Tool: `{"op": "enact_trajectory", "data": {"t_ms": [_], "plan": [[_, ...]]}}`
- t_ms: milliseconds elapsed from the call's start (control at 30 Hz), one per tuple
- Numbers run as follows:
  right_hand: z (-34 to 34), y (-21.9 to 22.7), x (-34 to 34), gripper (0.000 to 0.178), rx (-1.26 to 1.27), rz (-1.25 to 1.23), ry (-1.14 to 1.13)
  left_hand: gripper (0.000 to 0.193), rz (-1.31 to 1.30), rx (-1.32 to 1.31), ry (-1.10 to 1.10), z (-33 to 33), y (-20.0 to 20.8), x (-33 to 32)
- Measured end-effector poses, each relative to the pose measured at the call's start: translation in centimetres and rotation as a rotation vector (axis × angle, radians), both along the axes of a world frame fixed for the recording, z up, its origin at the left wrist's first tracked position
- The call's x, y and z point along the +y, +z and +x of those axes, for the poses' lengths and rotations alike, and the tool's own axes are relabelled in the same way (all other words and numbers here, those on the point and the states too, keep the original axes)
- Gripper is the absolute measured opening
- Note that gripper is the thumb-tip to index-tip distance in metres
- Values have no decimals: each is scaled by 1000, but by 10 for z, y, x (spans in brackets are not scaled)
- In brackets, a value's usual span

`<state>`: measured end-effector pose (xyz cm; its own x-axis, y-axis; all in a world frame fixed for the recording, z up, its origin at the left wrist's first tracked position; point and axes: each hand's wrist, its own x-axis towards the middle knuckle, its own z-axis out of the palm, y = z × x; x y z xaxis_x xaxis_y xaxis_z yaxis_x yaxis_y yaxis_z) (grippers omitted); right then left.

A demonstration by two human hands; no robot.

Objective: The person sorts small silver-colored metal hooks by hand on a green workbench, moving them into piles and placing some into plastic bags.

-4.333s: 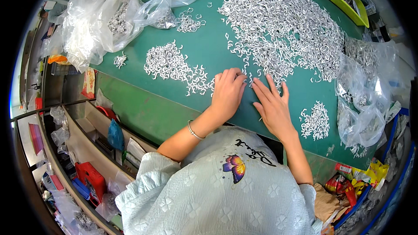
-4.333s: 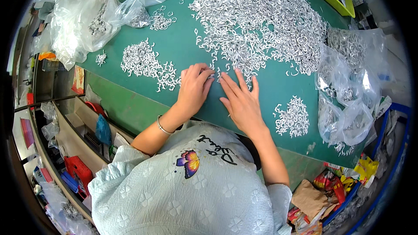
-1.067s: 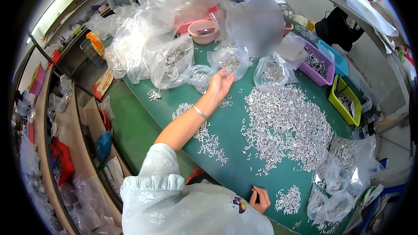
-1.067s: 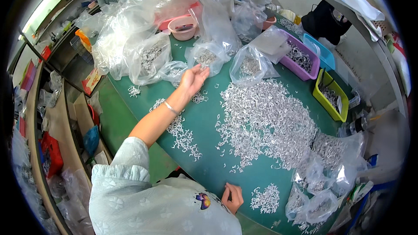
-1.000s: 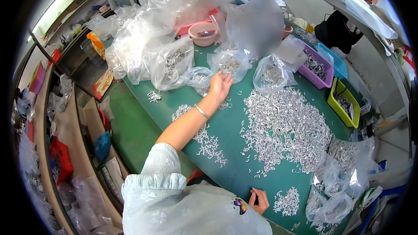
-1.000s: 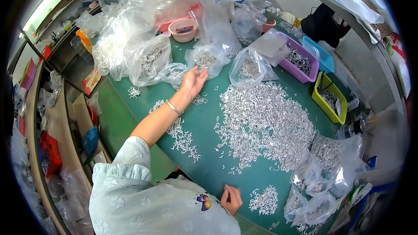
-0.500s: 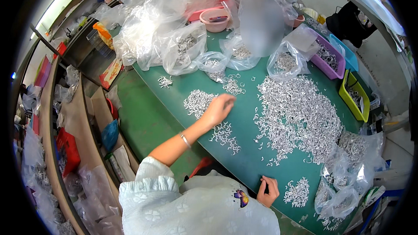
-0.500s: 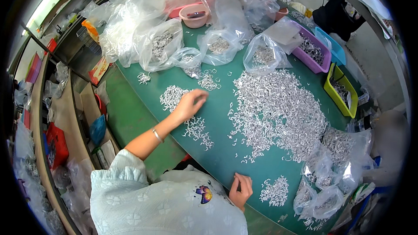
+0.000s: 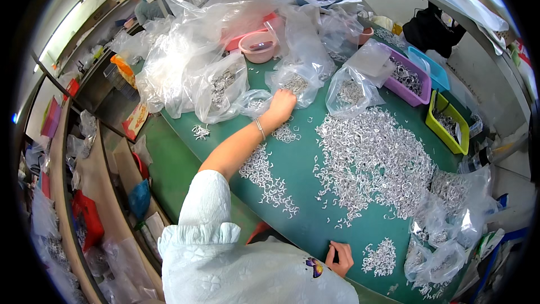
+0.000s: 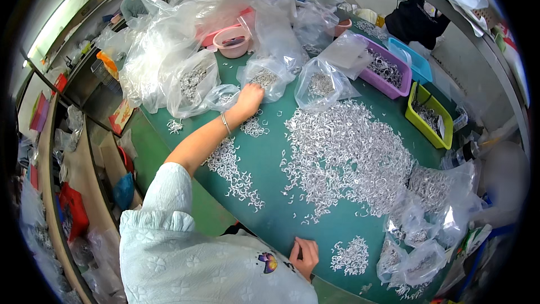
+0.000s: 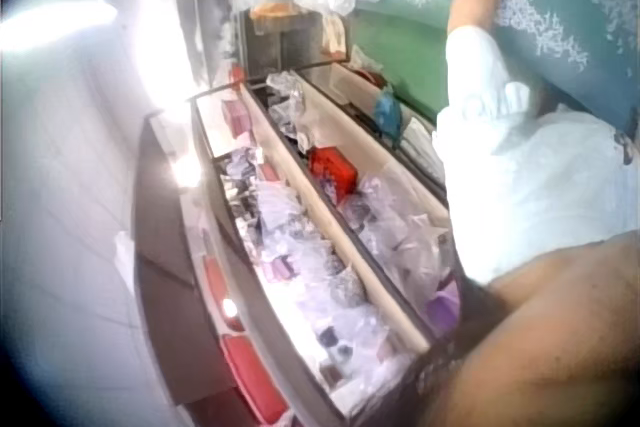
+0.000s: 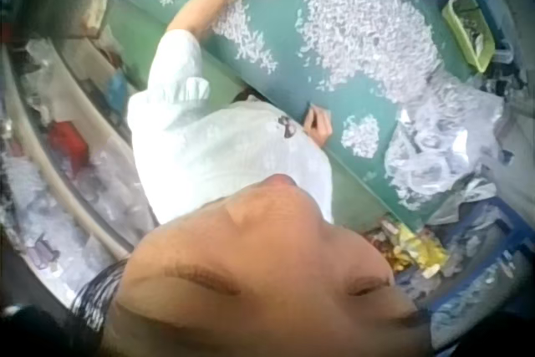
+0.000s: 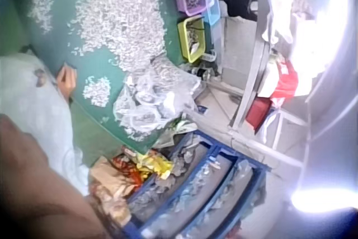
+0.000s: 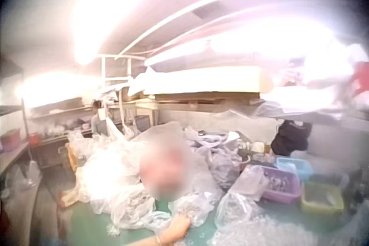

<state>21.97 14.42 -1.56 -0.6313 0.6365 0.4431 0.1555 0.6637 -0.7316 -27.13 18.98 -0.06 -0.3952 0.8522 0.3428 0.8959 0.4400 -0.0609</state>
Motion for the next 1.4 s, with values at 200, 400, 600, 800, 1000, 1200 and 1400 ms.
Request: {"op": "enact_trajectory", "data": {"t_ms": [200,400,600,800,1000,1200,1400], "plan": [[-1,7,1,21,-8,13,6,11,327,-67,26,-27,22,12],[-6,8,1,21,-3,24,5,13,379,-153,73,-46,41,18],[-2,4,-1,22,4,17,1,20,350,-347,74,-22,33,11],[-1,9,5,23,-9,50,72,18,423,-491,79,-19,31,-19],[1,7,7,24,-23,84,93,10,-59,-246,-131,5,29,-20],[0,4,5,25,-16,73,62,6,-276,-29,-119,15,8,-12],[-1,4,3,23,-6,60,34,11,-160,-118,-119,17,6,-14]]}}
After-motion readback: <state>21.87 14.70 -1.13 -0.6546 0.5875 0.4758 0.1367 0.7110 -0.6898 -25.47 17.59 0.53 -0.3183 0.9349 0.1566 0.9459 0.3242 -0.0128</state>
